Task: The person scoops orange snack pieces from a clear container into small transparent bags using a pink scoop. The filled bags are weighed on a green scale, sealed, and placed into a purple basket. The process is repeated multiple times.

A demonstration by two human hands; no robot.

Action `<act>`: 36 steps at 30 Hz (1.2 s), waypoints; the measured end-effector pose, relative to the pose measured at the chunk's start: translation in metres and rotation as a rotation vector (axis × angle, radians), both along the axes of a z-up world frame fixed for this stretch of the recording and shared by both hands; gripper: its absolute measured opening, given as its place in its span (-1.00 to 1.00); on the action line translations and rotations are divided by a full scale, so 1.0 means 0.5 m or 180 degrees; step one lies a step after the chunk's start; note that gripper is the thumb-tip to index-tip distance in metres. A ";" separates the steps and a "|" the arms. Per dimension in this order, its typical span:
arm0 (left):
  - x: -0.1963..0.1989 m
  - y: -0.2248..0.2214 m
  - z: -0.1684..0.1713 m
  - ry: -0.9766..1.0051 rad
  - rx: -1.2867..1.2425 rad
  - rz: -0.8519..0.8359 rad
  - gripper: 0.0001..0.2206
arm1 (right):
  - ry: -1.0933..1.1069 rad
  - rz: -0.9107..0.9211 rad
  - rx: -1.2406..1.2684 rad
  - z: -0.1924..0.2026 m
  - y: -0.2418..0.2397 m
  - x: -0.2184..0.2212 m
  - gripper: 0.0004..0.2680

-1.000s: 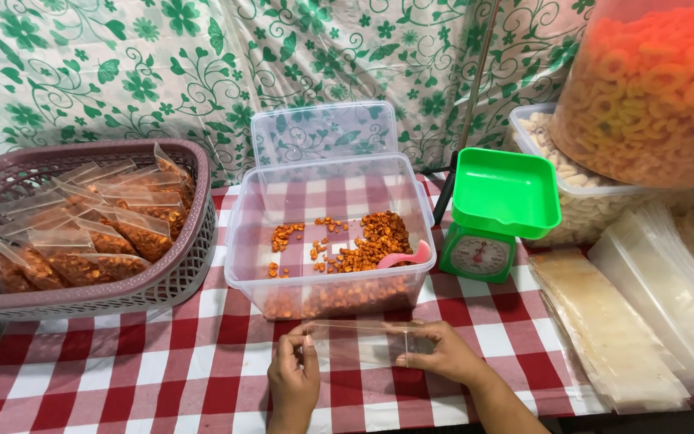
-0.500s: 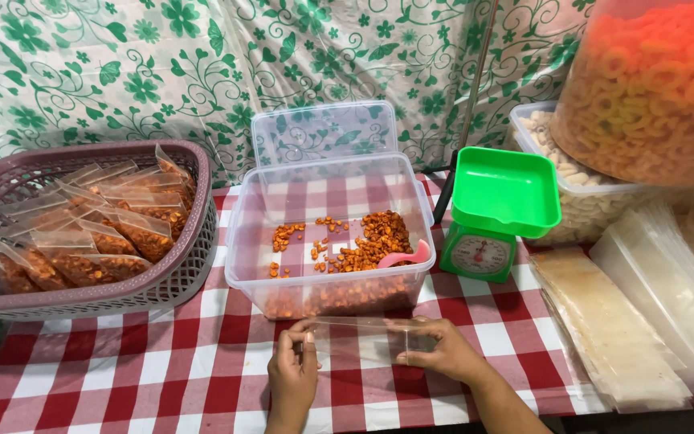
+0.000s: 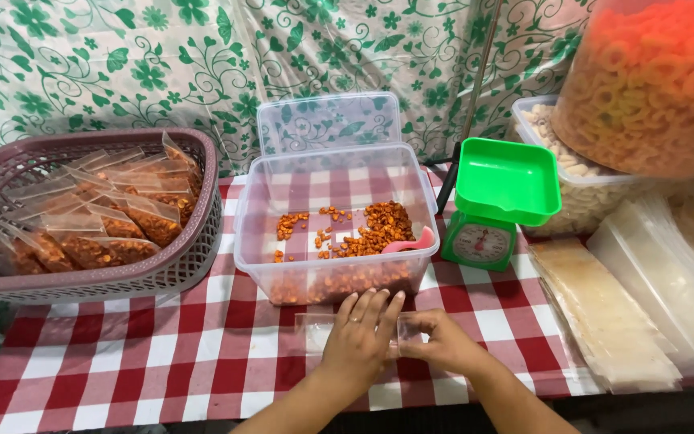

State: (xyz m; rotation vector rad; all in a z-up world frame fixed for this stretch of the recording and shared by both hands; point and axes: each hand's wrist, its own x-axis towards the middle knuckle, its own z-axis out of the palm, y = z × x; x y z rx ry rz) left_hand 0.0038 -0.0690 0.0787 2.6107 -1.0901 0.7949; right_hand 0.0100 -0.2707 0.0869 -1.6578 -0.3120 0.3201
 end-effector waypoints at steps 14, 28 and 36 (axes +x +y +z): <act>0.053 0.161 0.293 -0.0169 -0.3330 -0.1518 -0.26 | -0.3266 -0.0847 0.0370 0.350 -0.049 0.039 -0.88; 0.250 0.214 0.205 0.1284 -0.3944 0.0455 -0.19 | -0.1245 0.1256 -0.5420 0.133 0.071 0.480 -0.77; 0.257 0.207 0.211 0.1367 -0.3594 0.0949 -0.23 | -0.2285 0.0535 -0.5634 0.014 0.075 0.636 -0.85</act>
